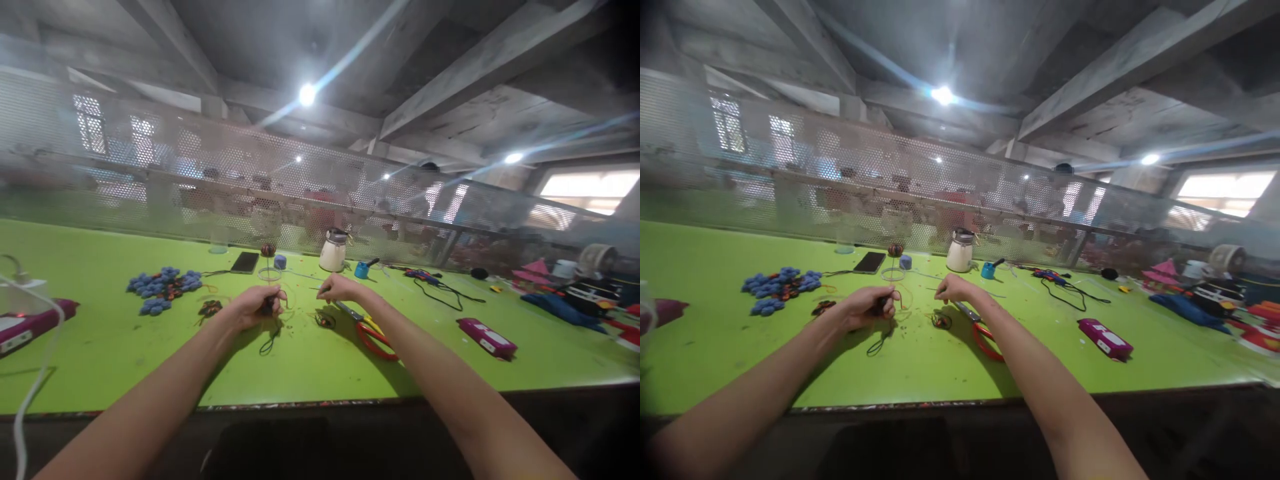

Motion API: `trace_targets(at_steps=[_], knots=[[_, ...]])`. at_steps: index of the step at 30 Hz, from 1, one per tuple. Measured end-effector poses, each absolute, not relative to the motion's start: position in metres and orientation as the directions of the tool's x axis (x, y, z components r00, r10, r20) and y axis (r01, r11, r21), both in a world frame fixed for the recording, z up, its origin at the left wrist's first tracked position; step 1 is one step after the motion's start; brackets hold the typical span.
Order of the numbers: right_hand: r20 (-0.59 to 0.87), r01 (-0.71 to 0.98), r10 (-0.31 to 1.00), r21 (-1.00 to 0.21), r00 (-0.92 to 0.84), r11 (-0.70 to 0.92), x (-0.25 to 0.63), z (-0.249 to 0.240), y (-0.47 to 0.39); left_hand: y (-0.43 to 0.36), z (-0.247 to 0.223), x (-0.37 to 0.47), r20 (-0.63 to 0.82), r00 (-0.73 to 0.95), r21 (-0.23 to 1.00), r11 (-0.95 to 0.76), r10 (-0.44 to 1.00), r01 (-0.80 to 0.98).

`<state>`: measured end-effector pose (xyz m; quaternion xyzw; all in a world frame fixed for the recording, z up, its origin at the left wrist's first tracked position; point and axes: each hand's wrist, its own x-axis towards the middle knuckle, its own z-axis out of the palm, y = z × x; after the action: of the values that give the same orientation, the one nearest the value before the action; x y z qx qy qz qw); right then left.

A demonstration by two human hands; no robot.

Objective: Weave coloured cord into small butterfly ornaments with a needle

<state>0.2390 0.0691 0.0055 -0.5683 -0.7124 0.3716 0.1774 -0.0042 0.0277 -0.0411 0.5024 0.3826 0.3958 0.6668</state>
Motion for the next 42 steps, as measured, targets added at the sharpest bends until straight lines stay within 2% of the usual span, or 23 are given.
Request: trace_targets(at_steps=[5, 13, 19, 22, 29, 31, 37, 42], knots=[[-0.040, 0.703, 0.981, -0.704, -0.187, 0.105, 0.222, 0.010, 0.088, 0.029, -0.047, -0.001, -0.081, 0.403, 0.964, 0.175, 0.911, -0.201], [0.161, 0.546, 0.976, -0.810, -0.143, 0.214, 0.169, 0.000, 0.066, 0.025, -0.042, 0.001, 0.047, 0.385, 0.954, 0.073, 0.922, -0.290], [0.373, 0.392, 0.920, -0.833, -0.125, 0.391, 0.151, -0.012, 0.024, 0.021, -0.041, 0.004, 0.078, 0.377, 0.970, 0.017, 0.923, -0.242], [0.417, 0.354, 0.897, -0.825, -0.145, 0.441, 0.147, -0.014, 0.018, 0.022, -0.041, 0.005, 0.111, 0.376, 0.983, -0.045, 0.920, -0.181], [0.414, 0.326, 0.909, -0.853, -0.056, 0.409, 0.152, -0.023, 0.020, 0.014, -0.049, 0.016, 0.087, 0.372, 0.994, -0.106, 0.924, 0.031], [0.403, 0.322, 0.911, -0.855, -0.081, 0.407, 0.152, -0.023, 0.017, 0.013, -0.052, 0.020, 0.077, 0.343, 0.989, -0.116, 0.936, 0.095], [0.233, 0.277, 0.938, -0.912, -0.258, 0.303, 0.151, -0.024, 0.015, 0.019, -0.043, 0.023, 0.098, 0.309, 0.967, -0.164, 0.946, 0.196], [0.137, 0.153, 0.970, -0.974, -0.200, 0.169, 0.153, -0.030, 0.024, 0.005, -0.023, 0.033, 0.143, 0.332, 0.932, -0.240, 0.932, 0.272]])
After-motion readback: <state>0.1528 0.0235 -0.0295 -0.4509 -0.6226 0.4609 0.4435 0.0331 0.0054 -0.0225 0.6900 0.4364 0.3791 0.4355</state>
